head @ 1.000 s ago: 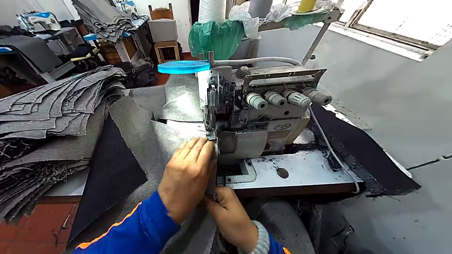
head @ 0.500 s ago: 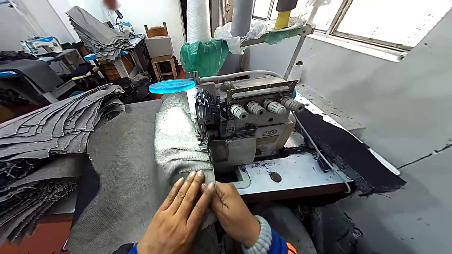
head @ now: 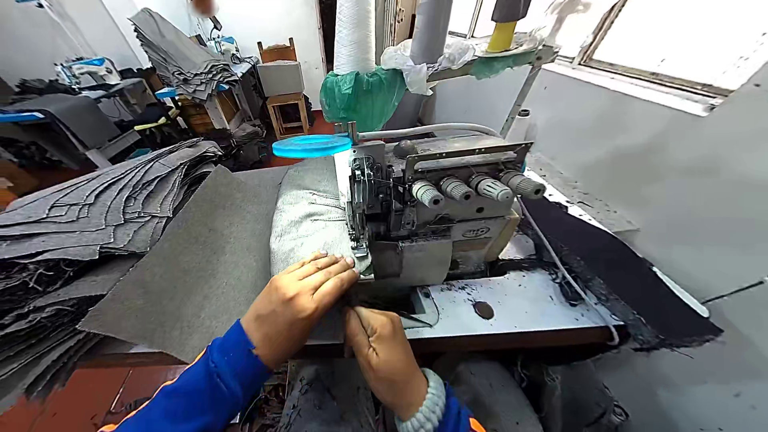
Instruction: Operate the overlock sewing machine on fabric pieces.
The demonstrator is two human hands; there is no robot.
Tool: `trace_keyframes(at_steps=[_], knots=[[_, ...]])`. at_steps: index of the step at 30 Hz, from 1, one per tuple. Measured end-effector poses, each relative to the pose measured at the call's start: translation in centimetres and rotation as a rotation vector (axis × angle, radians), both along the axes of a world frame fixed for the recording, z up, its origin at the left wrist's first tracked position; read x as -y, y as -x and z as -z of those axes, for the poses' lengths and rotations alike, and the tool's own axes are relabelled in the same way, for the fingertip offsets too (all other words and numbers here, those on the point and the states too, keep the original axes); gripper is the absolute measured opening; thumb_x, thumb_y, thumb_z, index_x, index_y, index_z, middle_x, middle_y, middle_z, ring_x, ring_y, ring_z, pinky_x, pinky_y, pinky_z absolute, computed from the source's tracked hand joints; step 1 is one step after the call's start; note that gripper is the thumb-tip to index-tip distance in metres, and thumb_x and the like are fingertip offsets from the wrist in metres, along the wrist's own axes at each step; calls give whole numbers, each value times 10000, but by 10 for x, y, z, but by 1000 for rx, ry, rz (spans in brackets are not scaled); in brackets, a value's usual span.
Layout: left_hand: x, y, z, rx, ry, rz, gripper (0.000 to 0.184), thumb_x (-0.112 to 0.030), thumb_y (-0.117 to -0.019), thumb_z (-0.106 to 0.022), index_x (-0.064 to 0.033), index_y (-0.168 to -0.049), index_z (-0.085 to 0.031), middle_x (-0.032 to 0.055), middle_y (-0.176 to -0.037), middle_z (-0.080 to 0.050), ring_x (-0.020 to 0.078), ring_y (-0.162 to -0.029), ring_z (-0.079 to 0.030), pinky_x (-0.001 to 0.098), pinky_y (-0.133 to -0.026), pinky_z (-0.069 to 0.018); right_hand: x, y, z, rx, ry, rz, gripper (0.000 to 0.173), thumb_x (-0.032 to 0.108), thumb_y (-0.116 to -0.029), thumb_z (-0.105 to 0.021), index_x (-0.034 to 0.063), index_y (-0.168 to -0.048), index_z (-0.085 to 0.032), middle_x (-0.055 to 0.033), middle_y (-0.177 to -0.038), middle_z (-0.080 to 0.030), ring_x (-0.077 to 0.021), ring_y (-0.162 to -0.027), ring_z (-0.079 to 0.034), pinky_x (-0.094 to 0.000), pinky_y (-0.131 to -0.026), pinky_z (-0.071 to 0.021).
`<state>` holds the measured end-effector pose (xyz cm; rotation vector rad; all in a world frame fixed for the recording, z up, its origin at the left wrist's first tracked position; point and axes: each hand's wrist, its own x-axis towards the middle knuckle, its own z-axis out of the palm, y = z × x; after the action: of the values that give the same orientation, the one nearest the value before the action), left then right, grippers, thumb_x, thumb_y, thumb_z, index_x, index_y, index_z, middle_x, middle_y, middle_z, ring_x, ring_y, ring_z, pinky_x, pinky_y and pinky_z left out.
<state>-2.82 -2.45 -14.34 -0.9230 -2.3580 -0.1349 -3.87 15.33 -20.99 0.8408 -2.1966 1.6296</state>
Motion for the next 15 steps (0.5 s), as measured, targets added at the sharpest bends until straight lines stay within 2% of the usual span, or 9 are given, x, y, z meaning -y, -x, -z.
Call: trace_keyframes(at_steps=[3,4,6,8,9,11,12,13,15], knots=[[4,-7,19,-11,-101,-106,411,68,-915,-499,-92,-1223,-719,79,-1269,-723,234,-1264,-650,402,-1109,-505,-14,4,20,-146,-50,192,425,212,-1051,-442,51,-728,-667,-42,-672,-641,-122,-630,-645,-287,-588,-561],[9,-13,35,-36,-178,-207,419,39,-904,-509,-87,-1253,-704,107,-1305,-700,296,-1286,-623,474,-1106,-491,-21,8,30,-186,-100,260,410,213,-1046,-447,48,-768,-698,-52,-740,-683,-147,-713,-683,-304,-676,-591],[28,-21,70,-3,-315,-497,582,-26,-854,-575,-16,-1436,-553,268,-1466,-538,499,-1364,-499,662,-1095,-421,-35,17,52,-309,-254,366,385,221,-1036,-464,50,-832,-742,-71,-831,-746,-210,-830,-735,-381,-815,-602],[45,-12,79,256,-349,-803,783,-124,-905,-620,-8,-1605,-290,345,-1527,-427,598,-1373,-425,780,-1076,-318,-38,23,69,-496,-438,483,356,246,-1019,-484,77,-830,-735,-55,-784,-737,-221,-762,-727,-405,-753,-587],[50,1,74,405,-349,-875,807,-132,-914,-657,-34,-1617,-274,335,-1513,-451,618,-1371,-408,826,-1066,-266,-35,23,73,-543,-491,530,359,258,-1005,-483,84,-824,-740,-51,-758,-729,-224,-726,-714,-411,-719,-573],[58,32,64,657,-320,-874,706,-153,-903,-733,-29,-1538,-450,262,-1564,-434,578,-1450,-311,809,-1125,-179,-34,20,75,-561,-540,571,377,266,-989,-471,81,-818,-751,-63,-748,-727,-240,-708,-711,-430,-694,-566],[64,50,59,753,-273,-827,604,-155,-933,-708,-14,-1487,-514,232,-1581,-424,531,-1470,-313,744,-1165,-199,-35,19,75,-562,-550,566,385,268,-991,-466,76,-812,-748,-73,-752,-728,-251,-708,-711,-439,-688,-564],[72,66,51,794,-231,-752,490,-143,-951,-688,3,-1408,-586,233,-1520,-499,487,-1423,-414,673,-1172,-283,-38,18,74,-558,-559,541,391,267,-994,-462,65,-808,-740,-88,-754,-725,-268,-709,-708,-449,-680,-557],[95,83,11,842,-201,-641,264,-74,-974,-630,21,-1212,-695,250,-1198,-693,421,-1143,-656,614,-1017,-481,-43,17,71,-532,-603,446,358,231,-986,-487,34,-811,-729,-127,-751,-717,-306,-710,-711,-470,-672,-553]])
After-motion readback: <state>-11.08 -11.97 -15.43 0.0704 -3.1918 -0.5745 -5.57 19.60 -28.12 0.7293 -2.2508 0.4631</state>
